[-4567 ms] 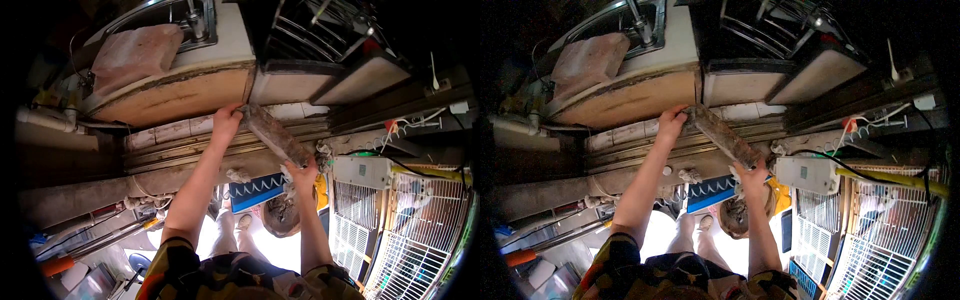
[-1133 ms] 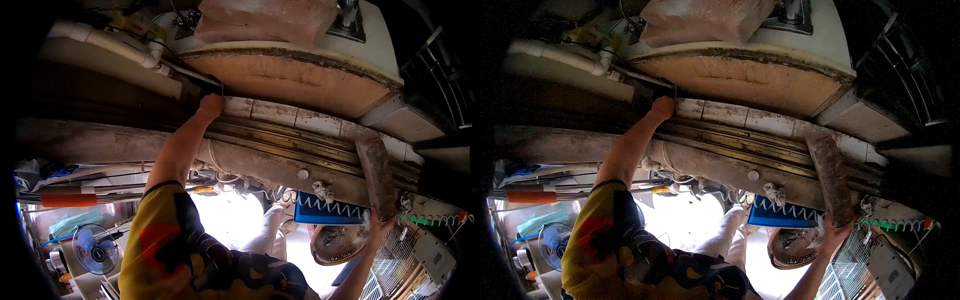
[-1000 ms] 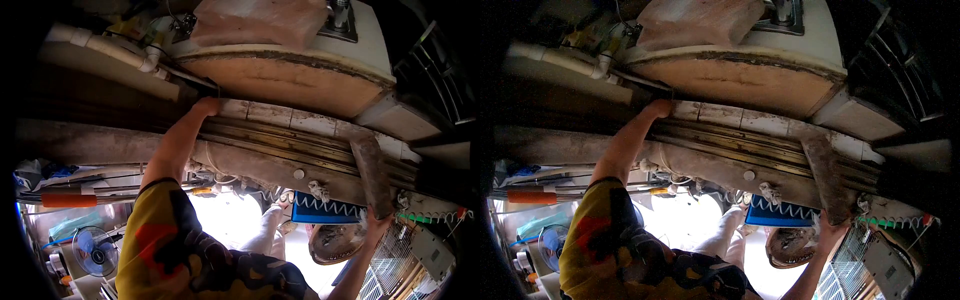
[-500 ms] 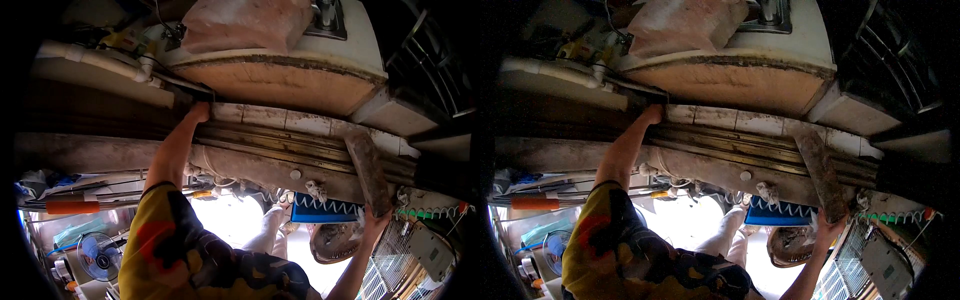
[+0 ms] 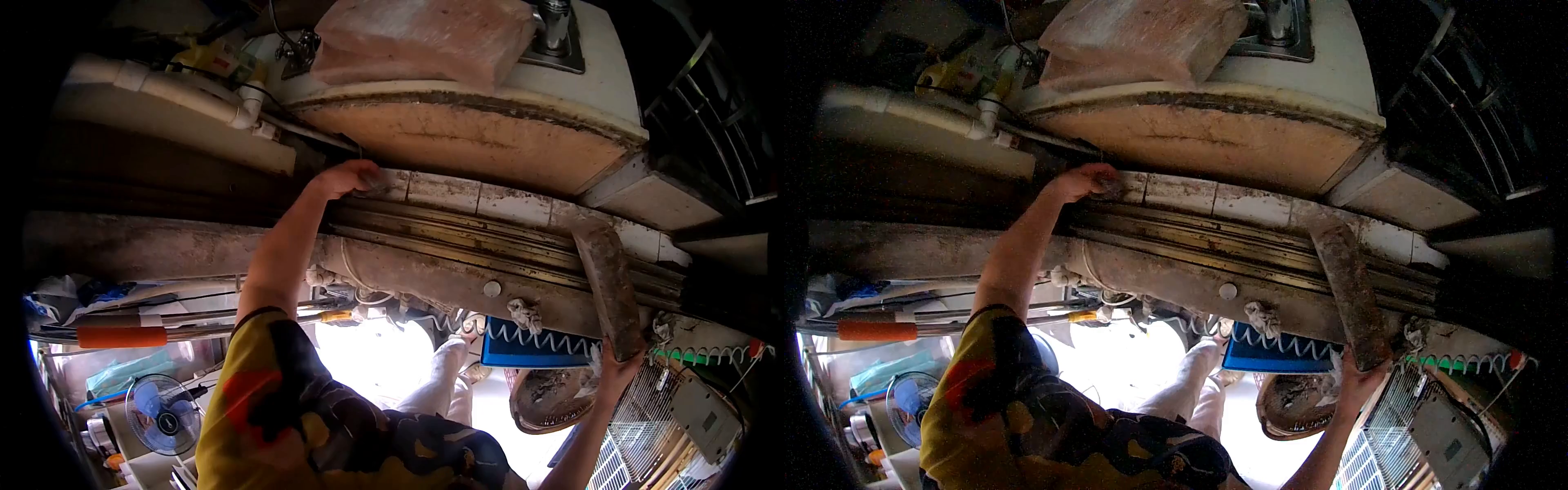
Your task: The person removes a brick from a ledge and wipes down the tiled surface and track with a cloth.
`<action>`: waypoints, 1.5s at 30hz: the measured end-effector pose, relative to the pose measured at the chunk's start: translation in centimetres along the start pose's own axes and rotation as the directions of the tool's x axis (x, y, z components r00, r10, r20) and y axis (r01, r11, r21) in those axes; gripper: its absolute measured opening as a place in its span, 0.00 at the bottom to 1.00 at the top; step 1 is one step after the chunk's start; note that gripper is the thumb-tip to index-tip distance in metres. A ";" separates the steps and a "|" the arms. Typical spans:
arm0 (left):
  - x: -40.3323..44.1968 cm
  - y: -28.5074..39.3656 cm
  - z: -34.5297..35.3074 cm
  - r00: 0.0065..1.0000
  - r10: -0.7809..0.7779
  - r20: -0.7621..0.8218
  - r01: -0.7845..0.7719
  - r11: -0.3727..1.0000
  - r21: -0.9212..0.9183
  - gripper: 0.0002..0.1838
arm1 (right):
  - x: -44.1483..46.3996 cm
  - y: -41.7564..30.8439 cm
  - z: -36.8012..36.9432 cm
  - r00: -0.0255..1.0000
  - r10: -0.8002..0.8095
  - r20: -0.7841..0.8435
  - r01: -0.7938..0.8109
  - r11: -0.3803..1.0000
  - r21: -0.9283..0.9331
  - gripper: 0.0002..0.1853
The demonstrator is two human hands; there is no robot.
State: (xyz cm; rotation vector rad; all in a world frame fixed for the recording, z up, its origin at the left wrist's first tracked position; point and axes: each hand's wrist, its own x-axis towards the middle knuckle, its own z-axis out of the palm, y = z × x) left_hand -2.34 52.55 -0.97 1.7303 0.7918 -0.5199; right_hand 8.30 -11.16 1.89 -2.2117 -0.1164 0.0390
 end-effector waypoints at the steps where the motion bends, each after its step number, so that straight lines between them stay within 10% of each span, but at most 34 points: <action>1: 0.3 0.1 0.5 0.998 0.042 0.045 -0.043 0.999 0.022 0.19 | 0.0 0.0 -0.1 1.000 -0.005 0.005 0.005 1.000 -0.017 0.32; 4: 0.1 2.1 1.5 1.000 -0.014 -0.003 0.014 0.852 0.524 0.22 | 0.0 1.3 -0.1 1.000 -0.030 -0.002 0.030 0.995 -0.093 0.33; 7: 2.6 -1.9 -0.2 0.967 0.220 -0.133 0.036 0.396 0.918 0.25 | -0.2 1.3 0.0 1.000 0.002 -0.012 -0.003 0.996 -0.093 0.35; 9: 7.6 -8.9 -4.2 0.939 0.293 -0.178 -0.096 0.723 0.684 0.26 | -0.2 1.3 0.0 1.000 0.014 -0.004 -0.015 0.998 -0.066 0.35; 11: 7.7 -8.8 -4.1 0.942 0.251 -0.221 -0.048 0.757 0.652 0.25 | 0.0 1.6 -0.2 1.000 -0.004 0.020 0.005 0.999 -0.045 0.35; 13: 2.2 -0.9 0.2 0.954 0.121 -0.273 0.177 0.507 0.844 0.24 | 0.0 1.5 -0.1 1.000 0.000 -0.008 0.000 0.999 -0.032 0.32; 16: -0.6 2.3 2.5 0.955 0.065 -0.289 0.201 0.574 0.794 0.19 | -0.1 1.5 0.0 0.999 -0.006 -0.037 0.005 1.000 -0.027 0.33; 19: 0.4 -0.8 2.7 0.958 0.247 -0.145 -0.079 0.714 0.696 0.16 | -0.4 1.4 0.3 0.997 0.040 -0.070 -0.038 0.999 0.030 0.34; 22: 1.0 1.8 6.0 0.948 0.315 -0.041 -0.123 0.482 0.868 0.14 | -0.3 0.5 0.6 0.995 0.048 -0.083 -0.044 0.998 0.049 0.33; 25: 3.7 2.7 10.3 0.872 0.487 0.050 -0.357 0.562 0.747 0.14 | -0.2 -0.3 0.5 0.997 0.048 -0.064 -0.044 0.997 0.065 0.31; 34: 5.6 10.9 22.4 0.883 0.465 0.057 -0.347 0.569 0.746 0.10 | -0.2 0.1 1.2 0.988 0.117 -0.101 -0.098 0.980 0.170 0.32; 38: 6.6 9.4 20.3 0.967 0.253 0.041 -0.158 0.462 0.873 0.19 | 0.0 1.8 0.2 0.998 -0.022 -0.057 0.022 1.000 -0.016 0.35; 44: 2.9 0.3 8.8 0.847 0.492 -0.200 -0.148 0.581 0.800 0.17 | 0.2 1.4 -0.1 0.999 -0.028 -0.038 0.025 0.997 -0.077 0.33; 45: 6.1 -4.6 6.2 0.830 0.464 -0.310 -0.350 0.865 0.359 0.15 | 0.0 0.9 0.0 0.999 -0.006 -0.046 0.004 0.999 -0.054 0.33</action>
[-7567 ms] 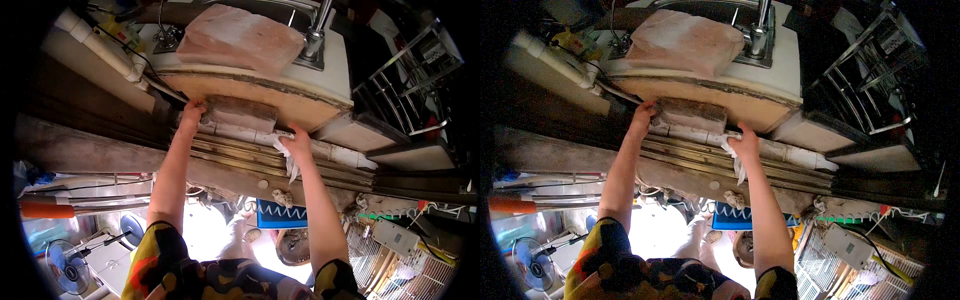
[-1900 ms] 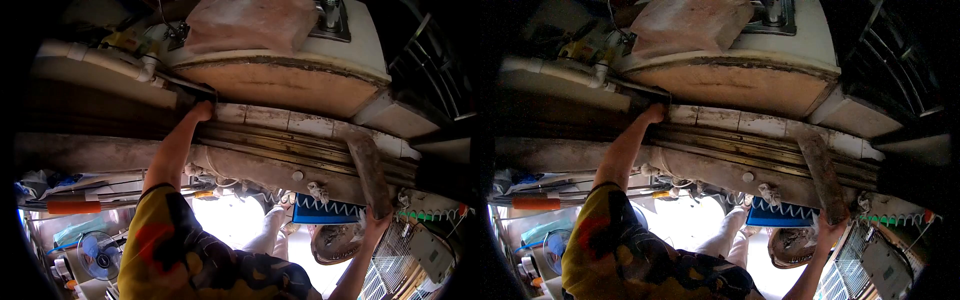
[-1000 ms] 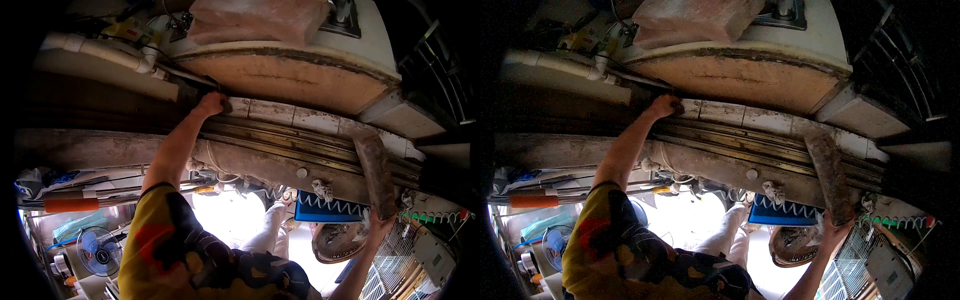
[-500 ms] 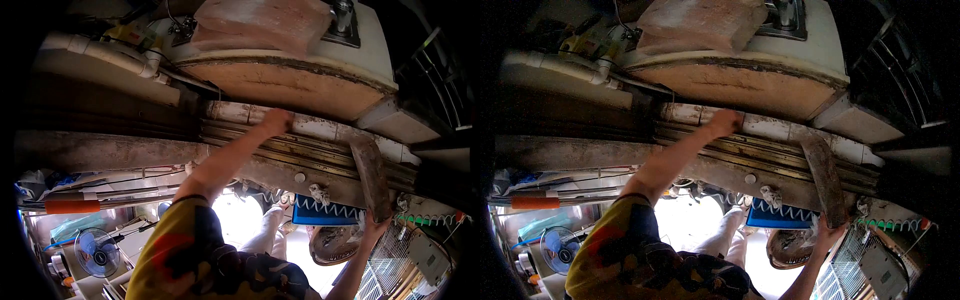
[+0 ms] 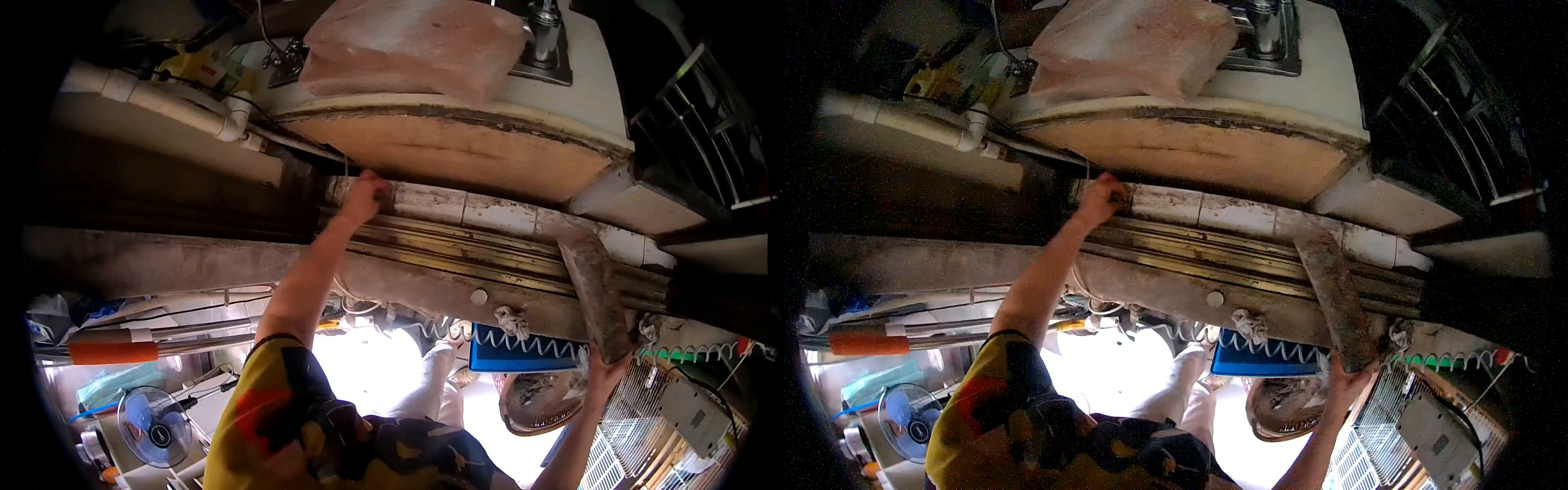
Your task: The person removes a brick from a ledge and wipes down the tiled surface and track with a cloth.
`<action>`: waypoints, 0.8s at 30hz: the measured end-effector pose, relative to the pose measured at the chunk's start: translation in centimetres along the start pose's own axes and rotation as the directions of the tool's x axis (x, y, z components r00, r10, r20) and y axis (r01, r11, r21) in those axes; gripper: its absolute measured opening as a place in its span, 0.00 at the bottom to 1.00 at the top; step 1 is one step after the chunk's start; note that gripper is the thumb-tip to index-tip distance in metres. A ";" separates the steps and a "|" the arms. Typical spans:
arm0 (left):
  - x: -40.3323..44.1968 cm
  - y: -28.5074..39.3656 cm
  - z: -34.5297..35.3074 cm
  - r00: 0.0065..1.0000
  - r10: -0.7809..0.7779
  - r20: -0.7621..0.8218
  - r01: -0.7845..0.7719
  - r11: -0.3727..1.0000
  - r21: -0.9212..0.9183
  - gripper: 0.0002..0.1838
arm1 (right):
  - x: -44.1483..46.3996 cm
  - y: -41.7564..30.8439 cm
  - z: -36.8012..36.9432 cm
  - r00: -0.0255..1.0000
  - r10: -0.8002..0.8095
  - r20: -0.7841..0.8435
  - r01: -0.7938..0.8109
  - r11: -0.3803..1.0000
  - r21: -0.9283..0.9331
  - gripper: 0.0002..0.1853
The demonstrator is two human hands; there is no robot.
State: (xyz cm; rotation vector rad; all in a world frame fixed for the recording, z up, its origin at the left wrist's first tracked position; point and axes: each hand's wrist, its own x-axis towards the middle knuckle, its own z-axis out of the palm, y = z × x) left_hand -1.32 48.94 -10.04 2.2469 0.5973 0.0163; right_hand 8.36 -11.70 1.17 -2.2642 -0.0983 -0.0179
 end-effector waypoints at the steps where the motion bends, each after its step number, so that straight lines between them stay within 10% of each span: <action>1: 0.6 -2.1 -0.1 0.994 -0.097 -0.042 0.082 0.961 -0.264 0.15 | 0.1 -0.9 0.1 1.000 0.020 -0.001 -0.020 1.000 0.021 0.32; 3: 1.1 -3.3 -0.8 0.955 -0.272 -0.118 0.181 0.851 -0.494 0.13 | 0.3 -1.2 0.3 1.000 0.027 0.001 -0.027 0.999 0.042 0.32; 9: -0.9 9.0 0.8 0.945 0.011 -0.326 0.157 0.862 0.483 0.12 | 0.4 -0.9 0.2 0.999 -0.042 -0.020 0.043 0.999 0.017 0.31; 24: 2.2 22.5 13.9 0.984 0.154 0.084 -0.175 0.893 0.414 0.14 | 0.2 -0.4 0.2 0.999 -0.043 -0.015 0.045 0.991 0.126 0.30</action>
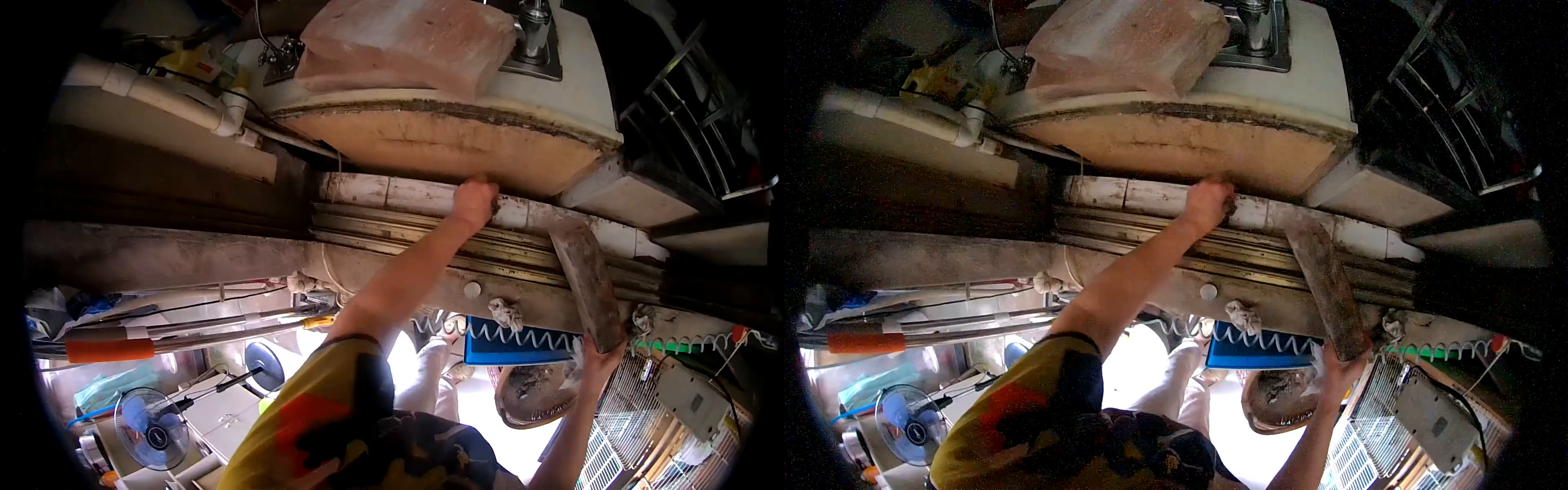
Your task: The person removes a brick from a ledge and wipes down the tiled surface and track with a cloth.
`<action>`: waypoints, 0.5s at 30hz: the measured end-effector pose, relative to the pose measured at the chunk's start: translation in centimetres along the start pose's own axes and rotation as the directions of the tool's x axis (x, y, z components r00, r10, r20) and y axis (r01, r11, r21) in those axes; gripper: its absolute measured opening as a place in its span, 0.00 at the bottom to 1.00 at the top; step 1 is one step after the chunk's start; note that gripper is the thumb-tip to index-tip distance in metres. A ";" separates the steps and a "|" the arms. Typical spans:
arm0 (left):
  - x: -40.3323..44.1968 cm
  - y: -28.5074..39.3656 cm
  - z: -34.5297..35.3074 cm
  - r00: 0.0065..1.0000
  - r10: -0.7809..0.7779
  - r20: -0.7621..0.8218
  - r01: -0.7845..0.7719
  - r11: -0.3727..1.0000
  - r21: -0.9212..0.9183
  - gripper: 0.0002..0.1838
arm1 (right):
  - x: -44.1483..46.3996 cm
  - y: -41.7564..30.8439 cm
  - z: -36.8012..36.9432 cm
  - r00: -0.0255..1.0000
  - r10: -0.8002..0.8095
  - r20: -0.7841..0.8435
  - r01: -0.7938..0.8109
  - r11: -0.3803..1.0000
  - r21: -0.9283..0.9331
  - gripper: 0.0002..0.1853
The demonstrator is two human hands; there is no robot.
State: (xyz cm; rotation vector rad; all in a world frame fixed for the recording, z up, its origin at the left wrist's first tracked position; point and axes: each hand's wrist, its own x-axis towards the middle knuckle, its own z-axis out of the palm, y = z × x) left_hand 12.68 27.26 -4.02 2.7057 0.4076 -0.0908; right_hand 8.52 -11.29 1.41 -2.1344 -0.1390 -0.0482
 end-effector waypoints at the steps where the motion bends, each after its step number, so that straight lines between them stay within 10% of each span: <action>1: -0.2 -0.7 -0.4 0.999 0.040 0.013 -0.041 0.996 0.080 0.16 | 0.2 -0.5 0.2 1.000 0.023 0.000 -0.023 1.000 0.001 0.30; 6: -3.0 -9.7 -4.4 0.994 -0.095 -0.054 0.100 0.990 0.102 0.14 | 0.4 -0.1 -0.4 0.994 0.098 0.043 -0.098 0.995 -0.015 0.32; 9: -5.9 -15.0 -5.9 0.926 -0.282 -0.250 0.230 0.949 -0.217 0.14 | 0.4 -1.3 -0.4 0.995 0.091 0.032 -0.090 0.996 -0.029 0.31; 12: -4.9 -17.6 -3.9 0.858 -0.437 -0.269 0.436 0.898 -0.067 0.13 | 0.2 -2.1 -0.2 0.995 0.095 0.007 -0.095 0.995 0.005 0.31; 15: -3.4 -12.2 -2.6 0.901 -0.289 -0.323 0.297 0.954 -0.026 0.13 | 0.4 -2.3 -0.2 0.994 0.113 -0.004 -0.113 0.993 0.040 0.30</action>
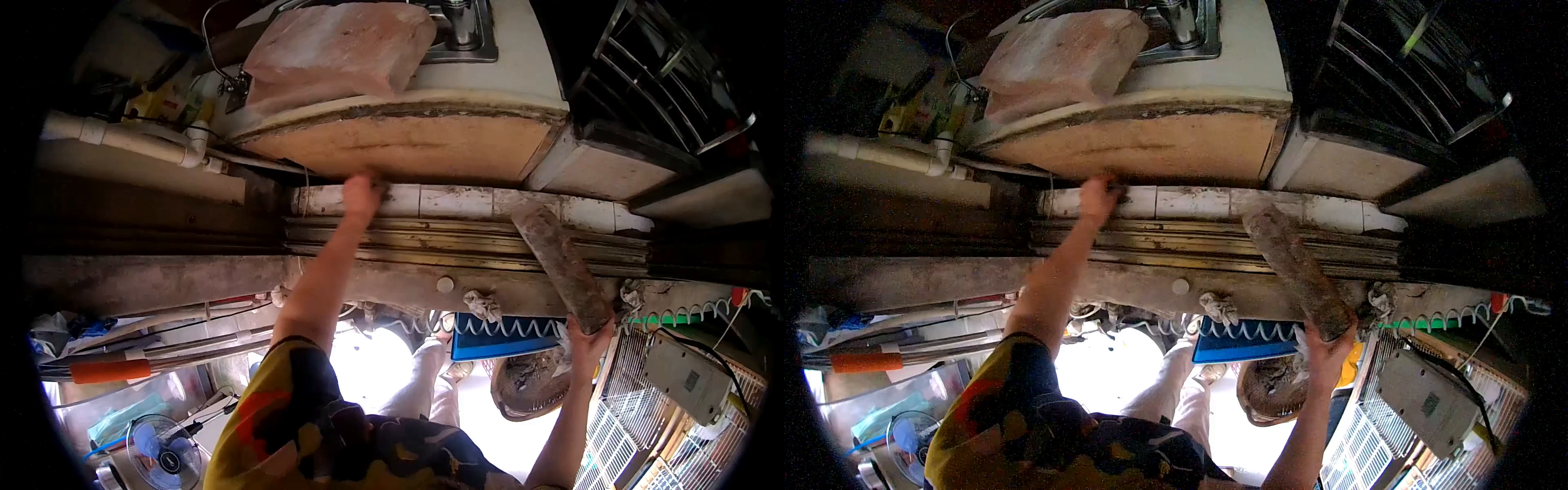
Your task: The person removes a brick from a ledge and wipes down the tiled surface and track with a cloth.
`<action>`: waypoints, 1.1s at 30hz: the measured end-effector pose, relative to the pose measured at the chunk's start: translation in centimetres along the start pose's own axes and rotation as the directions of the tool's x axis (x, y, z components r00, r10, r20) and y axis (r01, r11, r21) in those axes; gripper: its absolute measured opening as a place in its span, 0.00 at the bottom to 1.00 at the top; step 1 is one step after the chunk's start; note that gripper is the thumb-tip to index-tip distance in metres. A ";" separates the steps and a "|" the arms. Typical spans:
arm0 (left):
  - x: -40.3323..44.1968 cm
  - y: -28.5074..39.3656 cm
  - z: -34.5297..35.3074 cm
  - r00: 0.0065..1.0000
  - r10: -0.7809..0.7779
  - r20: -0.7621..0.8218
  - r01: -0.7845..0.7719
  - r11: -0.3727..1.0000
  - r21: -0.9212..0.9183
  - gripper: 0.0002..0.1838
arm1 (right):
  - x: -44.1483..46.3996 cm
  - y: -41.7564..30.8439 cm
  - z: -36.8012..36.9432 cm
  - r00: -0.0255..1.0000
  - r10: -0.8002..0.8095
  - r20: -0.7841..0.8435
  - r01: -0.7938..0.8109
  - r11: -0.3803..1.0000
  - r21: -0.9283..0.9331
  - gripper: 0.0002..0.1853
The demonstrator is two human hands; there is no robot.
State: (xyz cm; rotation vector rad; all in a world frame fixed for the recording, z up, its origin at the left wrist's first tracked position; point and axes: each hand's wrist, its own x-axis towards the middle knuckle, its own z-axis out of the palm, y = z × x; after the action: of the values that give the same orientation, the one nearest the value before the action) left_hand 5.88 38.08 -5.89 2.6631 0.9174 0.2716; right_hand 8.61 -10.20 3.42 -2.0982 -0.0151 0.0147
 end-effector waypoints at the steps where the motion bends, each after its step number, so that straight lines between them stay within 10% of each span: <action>1: -0.2 3.0 -0.4 0.998 0.032 0.054 -0.029 0.998 -0.055 0.12 | 0.2 0.0 -0.2 1.000 -0.015 0.022 0.016 0.998 -0.054 0.30; 12: -1.5 21.8 7.1 0.841 0.473 0.262 -0.435 0.880 -0.191 0.16 | 0.6 -0.1 -0.4 0.998 -0.032 0.058 0.033 0.999 -0.005 0.30; 26: -0.2 7.7 0.8 0.880 0.328 0.345 -0.303 0.945 -0.126 0.13 | -1.3 1.3 -2.5 1.000 -0.023 -0.017 0.021 0.994 -0.111 0.33; 33: -0.6 14.9 3.3 0.845 0.435 0.310 -0.396 0.900 -0.183 0.15 | -2.2 5.2 -2.3 0.999 0.017 -0.028 -0.017 1.000 0.001 0.36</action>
State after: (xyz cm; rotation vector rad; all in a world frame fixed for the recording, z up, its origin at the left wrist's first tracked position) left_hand 14.73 25.86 -3.81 2.6567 0.2009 -0.0530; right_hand 6.50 -14.83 0.10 -2.0975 0.0198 -0.0041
